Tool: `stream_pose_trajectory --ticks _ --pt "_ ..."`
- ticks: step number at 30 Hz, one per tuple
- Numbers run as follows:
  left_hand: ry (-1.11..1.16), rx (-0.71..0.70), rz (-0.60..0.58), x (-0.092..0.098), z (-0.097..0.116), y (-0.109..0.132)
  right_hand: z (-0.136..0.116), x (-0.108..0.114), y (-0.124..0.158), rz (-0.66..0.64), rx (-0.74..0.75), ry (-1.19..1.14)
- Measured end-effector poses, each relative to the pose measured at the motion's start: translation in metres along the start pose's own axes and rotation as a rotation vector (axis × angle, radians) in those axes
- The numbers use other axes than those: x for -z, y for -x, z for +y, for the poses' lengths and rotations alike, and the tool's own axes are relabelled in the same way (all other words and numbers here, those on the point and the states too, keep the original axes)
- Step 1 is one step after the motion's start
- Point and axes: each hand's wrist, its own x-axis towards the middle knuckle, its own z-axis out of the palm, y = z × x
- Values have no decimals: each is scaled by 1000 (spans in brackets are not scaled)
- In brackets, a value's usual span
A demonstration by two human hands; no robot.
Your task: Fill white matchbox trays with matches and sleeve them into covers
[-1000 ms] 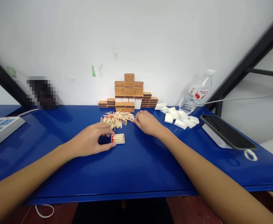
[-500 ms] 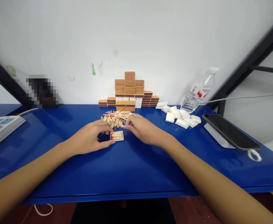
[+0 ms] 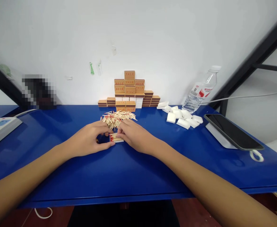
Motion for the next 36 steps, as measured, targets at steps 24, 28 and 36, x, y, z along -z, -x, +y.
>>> stream_pose_trajectory --ticks 24,28,36 --pt "-37 -26 3 -2 2 0 -8 1 0 55 85 -32" --pt "-31 -27 5 -1 3 0 -7 -1 -1 26 69 -45" --pt "-28 -21 -2 -1 2 0 -4 2 2 -11 59 -21"
